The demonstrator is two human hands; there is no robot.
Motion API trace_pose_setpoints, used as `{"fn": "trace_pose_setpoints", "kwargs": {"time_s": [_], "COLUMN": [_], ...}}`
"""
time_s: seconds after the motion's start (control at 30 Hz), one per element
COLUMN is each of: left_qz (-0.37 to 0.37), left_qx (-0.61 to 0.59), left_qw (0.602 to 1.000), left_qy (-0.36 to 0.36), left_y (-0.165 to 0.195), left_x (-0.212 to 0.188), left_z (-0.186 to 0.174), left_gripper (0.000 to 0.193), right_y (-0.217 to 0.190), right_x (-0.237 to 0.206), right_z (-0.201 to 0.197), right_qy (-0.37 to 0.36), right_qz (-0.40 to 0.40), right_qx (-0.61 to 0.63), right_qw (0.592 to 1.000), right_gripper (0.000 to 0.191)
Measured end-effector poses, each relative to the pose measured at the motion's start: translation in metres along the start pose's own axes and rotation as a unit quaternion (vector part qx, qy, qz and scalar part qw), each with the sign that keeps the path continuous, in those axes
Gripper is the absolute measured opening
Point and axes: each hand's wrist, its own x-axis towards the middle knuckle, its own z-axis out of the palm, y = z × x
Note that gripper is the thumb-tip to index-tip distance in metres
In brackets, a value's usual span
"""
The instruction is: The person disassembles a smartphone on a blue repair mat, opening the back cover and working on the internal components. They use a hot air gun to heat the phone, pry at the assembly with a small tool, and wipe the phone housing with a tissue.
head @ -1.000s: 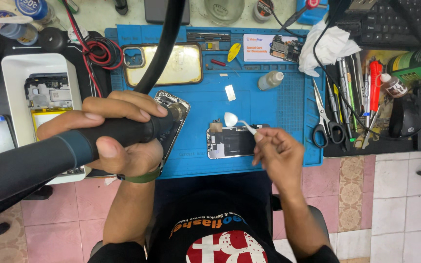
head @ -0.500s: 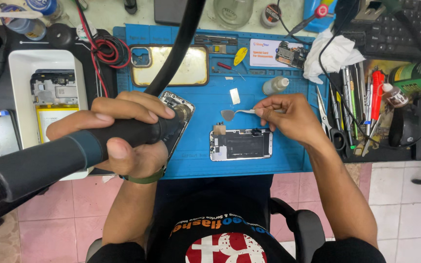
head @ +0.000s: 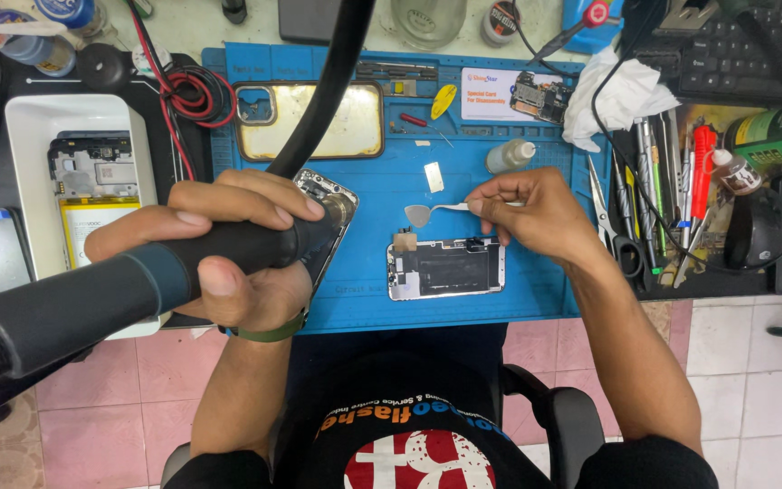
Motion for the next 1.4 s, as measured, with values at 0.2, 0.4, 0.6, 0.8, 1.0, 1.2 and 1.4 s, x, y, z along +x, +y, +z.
{"fn": "trace_pose_setpoints", "kwargs": {"time_s": [0.2, 0.4, 0.6, 0.8, 1.0, 1.2, 1.4], "left_qz": [-0.003, 0.009, -0.007, -0.026, -0.055, -0.051, -0.046], "left_qx": [-0.008, -0.011, -0.011, -0.020, 0.048, 0.051, 0.072], "left_qw": [1.000, 1.000, 1.000, 0.999, 0.997, 0.997, 0.996], "left_qy": [0.007, 0.003, 0.007, -0.027, -0.008, 0.014, 0.024], "left_y": [0.001, 0.000, 0.001, 0.013, 0.051, 0.066, 0.063], "left_x": [-0.001, 0.001, -0.002, 0.000, -0.006, -0.008, -0.020], "left_z": [0.003, 0.003, 0.001, 0.000, -0.017, -0.054, -0.060], "left_gripper": [0.042, 0.040, 0.040, 0.039, 0.042, 0.061, 0.065], "right_y": [-0.004, -0.004, -0.004, -0.013, -0.012, 0.017, 0.022], "right_x": [-0.003, -0.002, -0.003, -0.005, -0.027, -0.077, -0.078], "right_z": [-0.001, 0.003, -0.001, -0.001, 0.001, 0.012, 0.017], "right_qy": [0.010, -0.003, -0.005, -0.004, 0.049, 0.083, 0.047], "right_qz": [0.002, -0.005, 0.009, 0.012, -0.103, -0.254, -0.339], "right_qx": [-0.015, -0.009, 0.000, -0.034, -0.154, -0.218, -0.370], "right_qw": [1.000, 1.000, 1.000, 0.999, 0.981, 0.939, 0.864], "right_gripper": [0.014, 0.013, 0.013, 0.014, 0.017, 0.029, 0.089]}}
